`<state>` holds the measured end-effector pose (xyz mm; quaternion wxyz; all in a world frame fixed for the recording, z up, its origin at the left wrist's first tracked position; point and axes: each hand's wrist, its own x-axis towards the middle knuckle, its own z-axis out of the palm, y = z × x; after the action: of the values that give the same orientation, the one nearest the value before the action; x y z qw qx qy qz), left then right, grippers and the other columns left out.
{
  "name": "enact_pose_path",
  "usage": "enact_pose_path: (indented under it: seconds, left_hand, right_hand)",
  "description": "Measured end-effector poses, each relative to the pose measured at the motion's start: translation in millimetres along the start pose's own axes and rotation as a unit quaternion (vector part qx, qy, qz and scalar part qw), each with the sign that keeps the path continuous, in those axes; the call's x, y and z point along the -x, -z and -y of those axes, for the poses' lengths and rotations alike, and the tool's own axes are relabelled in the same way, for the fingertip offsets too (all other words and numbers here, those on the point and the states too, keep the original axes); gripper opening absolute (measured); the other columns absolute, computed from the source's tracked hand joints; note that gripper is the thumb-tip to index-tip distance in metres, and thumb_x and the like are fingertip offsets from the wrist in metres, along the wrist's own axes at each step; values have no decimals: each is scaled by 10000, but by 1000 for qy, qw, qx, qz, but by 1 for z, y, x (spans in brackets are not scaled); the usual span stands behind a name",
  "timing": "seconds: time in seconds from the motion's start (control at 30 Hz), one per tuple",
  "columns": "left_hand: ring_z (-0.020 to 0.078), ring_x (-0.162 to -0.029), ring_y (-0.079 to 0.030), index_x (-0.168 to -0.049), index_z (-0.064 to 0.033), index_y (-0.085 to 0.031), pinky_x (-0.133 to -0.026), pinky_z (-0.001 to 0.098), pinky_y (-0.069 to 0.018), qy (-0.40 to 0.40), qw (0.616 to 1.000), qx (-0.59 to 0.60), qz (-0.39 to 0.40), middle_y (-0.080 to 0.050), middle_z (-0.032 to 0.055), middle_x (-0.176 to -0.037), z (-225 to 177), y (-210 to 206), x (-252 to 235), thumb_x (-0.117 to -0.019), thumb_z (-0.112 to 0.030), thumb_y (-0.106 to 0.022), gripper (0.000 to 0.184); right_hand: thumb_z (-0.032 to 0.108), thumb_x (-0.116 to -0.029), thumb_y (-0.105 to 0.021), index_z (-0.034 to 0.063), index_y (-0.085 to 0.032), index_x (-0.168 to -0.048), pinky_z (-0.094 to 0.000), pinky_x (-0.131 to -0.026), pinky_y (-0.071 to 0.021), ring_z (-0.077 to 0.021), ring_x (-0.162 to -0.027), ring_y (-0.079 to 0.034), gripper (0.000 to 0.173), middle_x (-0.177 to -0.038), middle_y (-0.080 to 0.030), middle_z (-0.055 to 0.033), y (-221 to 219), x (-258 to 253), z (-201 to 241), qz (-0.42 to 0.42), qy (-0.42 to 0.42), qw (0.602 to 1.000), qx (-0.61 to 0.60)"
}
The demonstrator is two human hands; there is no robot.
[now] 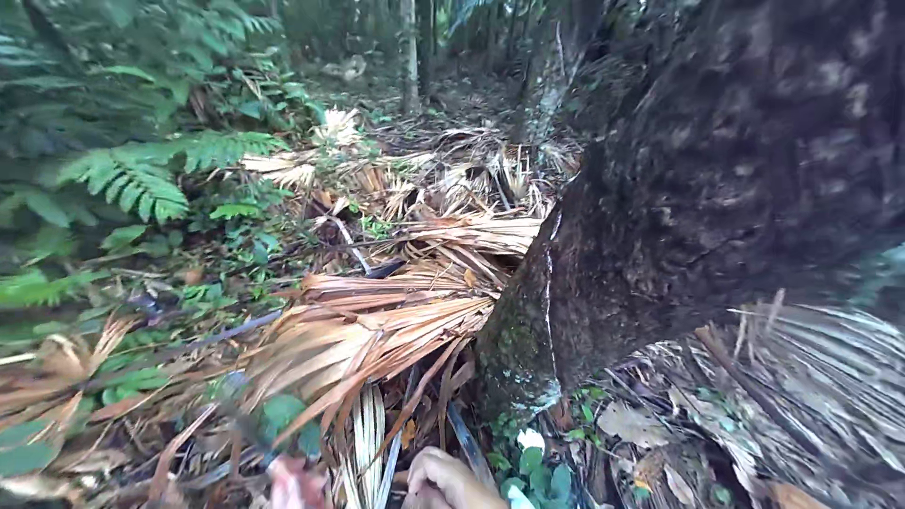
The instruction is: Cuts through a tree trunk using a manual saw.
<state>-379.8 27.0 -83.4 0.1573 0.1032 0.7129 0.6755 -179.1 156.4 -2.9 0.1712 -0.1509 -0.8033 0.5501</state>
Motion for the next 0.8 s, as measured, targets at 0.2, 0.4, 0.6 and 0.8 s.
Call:
enact_pose_path:
  seconds: [0.2, 0.4, 0.6, 0.8]
  left_hand:
    - [-3, -848, -657, -1369, 202, -332, -852, 235, -567, -169, 939, 110, 278, -663, -10, -915, -55, -156, 58, -1067, -327, -283, 610]
    - [117, -1014, -660, -1347, 225, -426, -984, 314, -527, -223, 814, 113, 524, -683, 152, -1046, -72, -218, 87, -1068, -280, -353, 582]
    - [439, -1374, -499, -1206, 2, -729, -1154, 656, -301, -430, 655, -55, 619, -594, 256, -1403, -120, -258, 30, -1017, -145, -480, 346]
    - [183, -1150, -632, -853, -107, -727, -1139, 340, -402, -641, 582, 206, 456, -716, 53, -983, -156, -311, -11, -1024, -307, -607, 290]
  right_hand:
    - [6, -865, -733, -93, -372, -1519, -561, -1073, -486, -423, -1247, -607, 753, -1407, -550, -318, 24, 30, -18, -87, -100, 989, 66]
    - [-14, -846, -669, -192, -389, -1414, -492, -972, -550, -318, -1064, -698, 658, -1171, -668, -295, 52, 54, -13, -349, -119, 925, 93]
    - [55, -890, -610, -183, -501, -1310, -370, -640, -536, -161, -643, -600, 495, -816, -632, -161, 72, 63, -5, -466, -214, 854, 89]
    - [5, -894, -593, -164, -288, -1521, -356, -813, -567, -196, -895, -672, 717, -1246, -606, -337, 69, 27, 8, -525, -177, 821, 139]
